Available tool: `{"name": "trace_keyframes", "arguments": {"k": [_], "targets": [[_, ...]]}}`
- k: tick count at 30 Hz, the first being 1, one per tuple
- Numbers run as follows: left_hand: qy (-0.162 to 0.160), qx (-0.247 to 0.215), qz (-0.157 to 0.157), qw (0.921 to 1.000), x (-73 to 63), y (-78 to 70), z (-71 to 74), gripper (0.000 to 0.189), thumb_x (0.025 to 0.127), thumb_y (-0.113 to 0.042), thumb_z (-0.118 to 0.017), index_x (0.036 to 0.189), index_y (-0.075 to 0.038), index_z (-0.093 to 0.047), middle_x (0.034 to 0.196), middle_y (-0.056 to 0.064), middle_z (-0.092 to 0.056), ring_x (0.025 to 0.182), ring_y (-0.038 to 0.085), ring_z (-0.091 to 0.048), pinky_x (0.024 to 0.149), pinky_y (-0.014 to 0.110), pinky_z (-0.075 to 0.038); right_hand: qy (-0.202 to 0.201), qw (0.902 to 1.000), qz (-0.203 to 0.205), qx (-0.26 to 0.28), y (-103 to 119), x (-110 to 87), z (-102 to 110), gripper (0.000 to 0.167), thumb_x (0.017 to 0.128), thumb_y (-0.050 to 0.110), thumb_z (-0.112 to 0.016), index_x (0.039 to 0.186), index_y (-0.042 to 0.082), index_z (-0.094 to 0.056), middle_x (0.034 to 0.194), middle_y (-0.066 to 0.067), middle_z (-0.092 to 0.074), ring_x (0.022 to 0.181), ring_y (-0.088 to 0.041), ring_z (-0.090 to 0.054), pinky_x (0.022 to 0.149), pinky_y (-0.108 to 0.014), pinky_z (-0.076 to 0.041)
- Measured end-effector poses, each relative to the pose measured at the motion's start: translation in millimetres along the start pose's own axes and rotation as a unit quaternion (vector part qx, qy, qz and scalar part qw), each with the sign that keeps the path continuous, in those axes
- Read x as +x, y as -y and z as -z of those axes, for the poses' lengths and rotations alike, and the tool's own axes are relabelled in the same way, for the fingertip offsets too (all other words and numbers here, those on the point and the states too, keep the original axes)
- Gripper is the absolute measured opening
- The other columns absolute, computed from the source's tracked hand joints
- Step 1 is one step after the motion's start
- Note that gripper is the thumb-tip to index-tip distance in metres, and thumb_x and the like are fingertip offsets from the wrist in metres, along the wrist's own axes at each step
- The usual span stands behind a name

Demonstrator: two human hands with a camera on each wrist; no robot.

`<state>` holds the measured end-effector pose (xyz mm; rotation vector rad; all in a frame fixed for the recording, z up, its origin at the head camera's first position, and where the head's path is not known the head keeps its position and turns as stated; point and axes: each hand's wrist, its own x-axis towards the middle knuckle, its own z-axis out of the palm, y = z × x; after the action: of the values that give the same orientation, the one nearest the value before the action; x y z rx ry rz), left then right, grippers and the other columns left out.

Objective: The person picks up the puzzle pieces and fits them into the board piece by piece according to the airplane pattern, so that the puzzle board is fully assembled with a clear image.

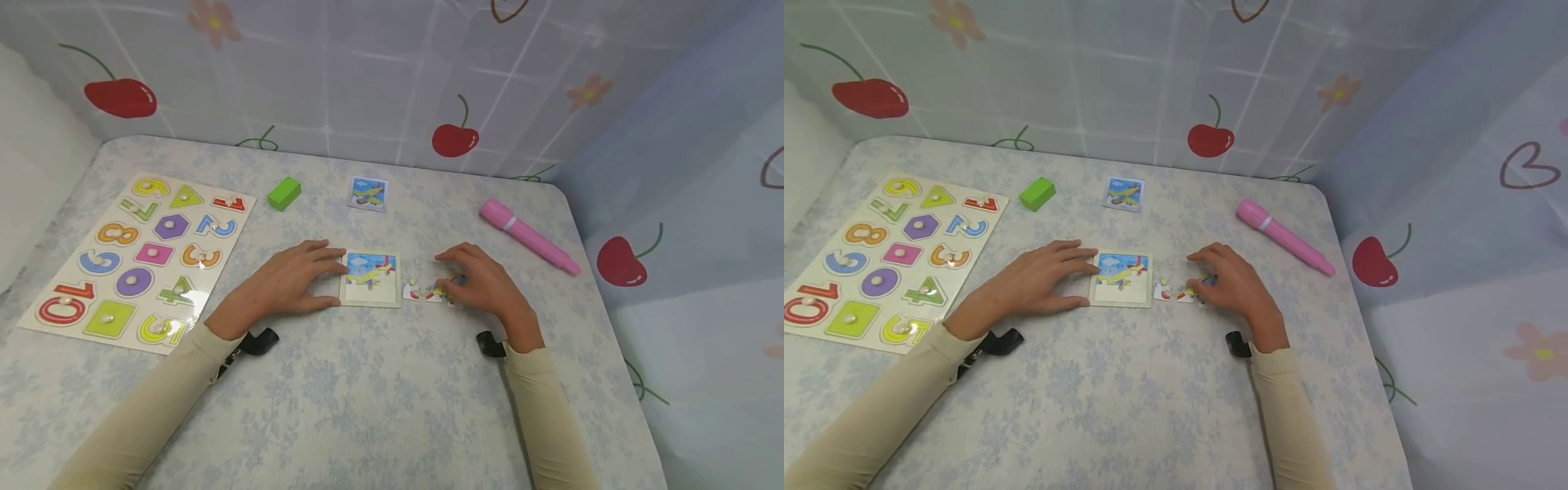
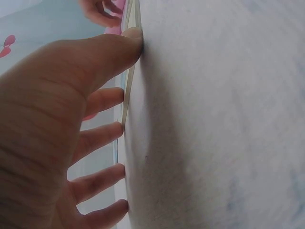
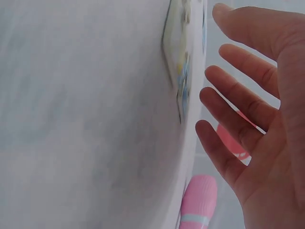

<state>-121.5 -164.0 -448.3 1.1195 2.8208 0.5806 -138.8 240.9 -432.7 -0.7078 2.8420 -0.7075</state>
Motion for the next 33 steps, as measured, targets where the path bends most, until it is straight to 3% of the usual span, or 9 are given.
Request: {"name": "trace_keyframes", "arguments": {"k": [5, 11, 18, 33], "targets": [[-0.003, -0.003, -0.002, 1.0, 0.4, 0.3, -0.1, 0.062, 0.09, -0.049, -0.086, 0.141, -0.017, -0.072, 0.16, 0.009, -0.056, 0.152, 0.041, -0.045, 0.115, 0.061, -0.046, 0.001, 0.9999, -0.014, 0.001, -8.5, -5.7, 2.3, 0.044, 0.096, 0.029, -0.083, 0.137, 0.015, -0.072, 0.137, -0.005, -0.065, 0.129, -0.026, -0.059, 0.103, -0.053, -0.054], [0.003, -0.003, 0.002, 1.0, 0.8, 0.1, 0.1, 0.062, 0.091, -0.051, -0.085, 0.142, -0.018, -0.072, 0.161, 0.007, -0.056, 0.153, 0.04, -0.044, 0.115, 0.06, -0.047, -0.005, 1.0, -0.002, 0.008, -19.0, -15.5, 6.1, 0.039, 0.097, 0.02, -0.082, 0.133, 0.011, -0.073, 0.131, -0.007, -0.069, 0.121, -0.027, -0.064, 0.102, -0.052, -0.054], [0.009, -0.006, 0.007, 0.9999, 1.0, -1.4, 1.0, 0.062, 0.091, -0.052, -0.085, 0.142, -0.019, -0.072, 0.162, 0.007, -0.055, 0.154, 0.04, -0.043, 0.116, 0.06, -0.046, -0.007, 0.9998, 0.003, 0.018, -27.3, -24.5, 9.2, 0.038, 0.096, 0.013, -0.081, 0.133, 0.01, -0.074, 0.13, -0.007, -0.07, 0.126, -0.029, -0.063, 0.107, -0.054, -0.051], [0.003, -0.007, 0.004, 1.0, -0.1, -0.7, 0.1, 0.062, 0.091, -0.05, -0.085, 0.141, -0.018, -0.072, 0.161, 0.008, -0.056, 0.153, 0.04, -0.044, 0.114, 0.061, -0.047, 0.01, 0.9999, 0.004, 0.006, -29.6, -24.1, 10.8, 0.03, 0.096, 0.011, -0.081, 0.126, 0.01, -0.079, 0.127, -0.007, -0.07, 0.125, -0.029, -0.059, 0.106, -0.053, -0.051]]}}
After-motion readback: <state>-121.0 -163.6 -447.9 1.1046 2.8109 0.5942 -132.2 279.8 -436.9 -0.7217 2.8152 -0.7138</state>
